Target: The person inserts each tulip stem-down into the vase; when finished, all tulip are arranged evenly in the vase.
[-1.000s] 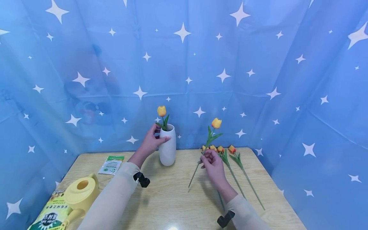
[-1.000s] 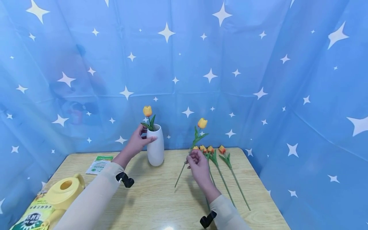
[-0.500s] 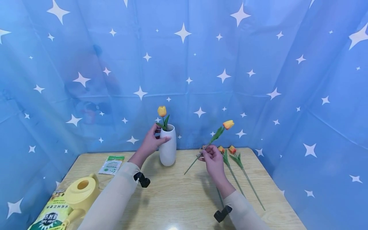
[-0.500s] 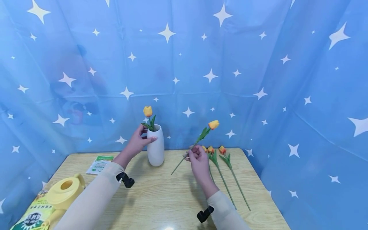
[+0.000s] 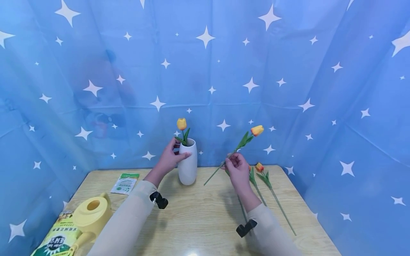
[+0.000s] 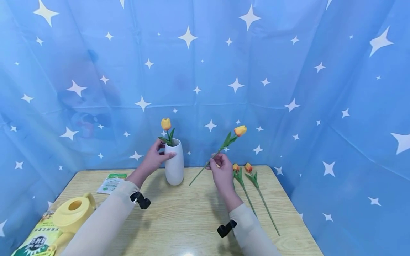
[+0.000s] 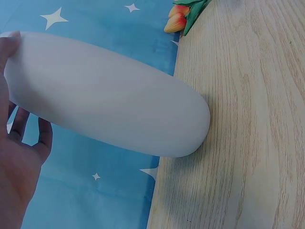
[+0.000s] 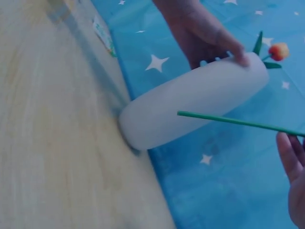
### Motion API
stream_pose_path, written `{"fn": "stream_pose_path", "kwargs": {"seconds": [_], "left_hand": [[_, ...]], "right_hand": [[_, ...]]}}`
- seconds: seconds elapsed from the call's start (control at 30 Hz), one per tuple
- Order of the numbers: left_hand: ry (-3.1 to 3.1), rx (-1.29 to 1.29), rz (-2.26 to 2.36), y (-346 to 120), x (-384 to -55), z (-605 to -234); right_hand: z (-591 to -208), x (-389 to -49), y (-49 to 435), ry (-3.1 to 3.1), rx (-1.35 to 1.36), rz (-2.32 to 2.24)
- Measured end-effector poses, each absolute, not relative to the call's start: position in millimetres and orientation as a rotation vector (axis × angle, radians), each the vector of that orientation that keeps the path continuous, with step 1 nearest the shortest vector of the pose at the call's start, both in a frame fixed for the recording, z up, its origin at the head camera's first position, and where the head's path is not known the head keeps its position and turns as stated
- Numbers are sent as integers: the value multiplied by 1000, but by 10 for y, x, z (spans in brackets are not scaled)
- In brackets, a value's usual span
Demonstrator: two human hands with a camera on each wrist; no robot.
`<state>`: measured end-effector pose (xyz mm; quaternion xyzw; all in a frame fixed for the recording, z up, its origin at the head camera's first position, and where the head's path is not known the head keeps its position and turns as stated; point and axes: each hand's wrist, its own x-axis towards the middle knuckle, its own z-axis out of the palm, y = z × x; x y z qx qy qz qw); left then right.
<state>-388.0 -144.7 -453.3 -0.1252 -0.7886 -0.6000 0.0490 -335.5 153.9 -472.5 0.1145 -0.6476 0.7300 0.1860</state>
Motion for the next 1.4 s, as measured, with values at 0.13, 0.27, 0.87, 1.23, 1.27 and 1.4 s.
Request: {"fn": "stream_pose_path", "kwargs": {"seconds": [0.13,0.27,0.87,1.23,1.27,1.4], "left_hand": [[-2395,-395,-1829,-1445,-3888,-4541],[-2404,-386,-1823,-1443,-3895,-4551],[-2407,-381,-1824,-1443,-3883,-4533],[-2397,-384,-1816,-1430,-3891,-4539],[-2396,-385,-1814,-1428,-3892,-4539],[-2392,-388,-1808,-1427,-3894,-4539]], "right_hand": [[-4604,-3411,1529,-1807,353,2038],[-4485,-3444,1511,-1777,391,2042],[-3899,-3584,1369,-1626,497,1953],[-3595,-3699,1224,-1591,462,1884],[-3575,-3706,1204,-1591,468,1875],[-3540,-3781,1136,-1592,508,1872]]}}
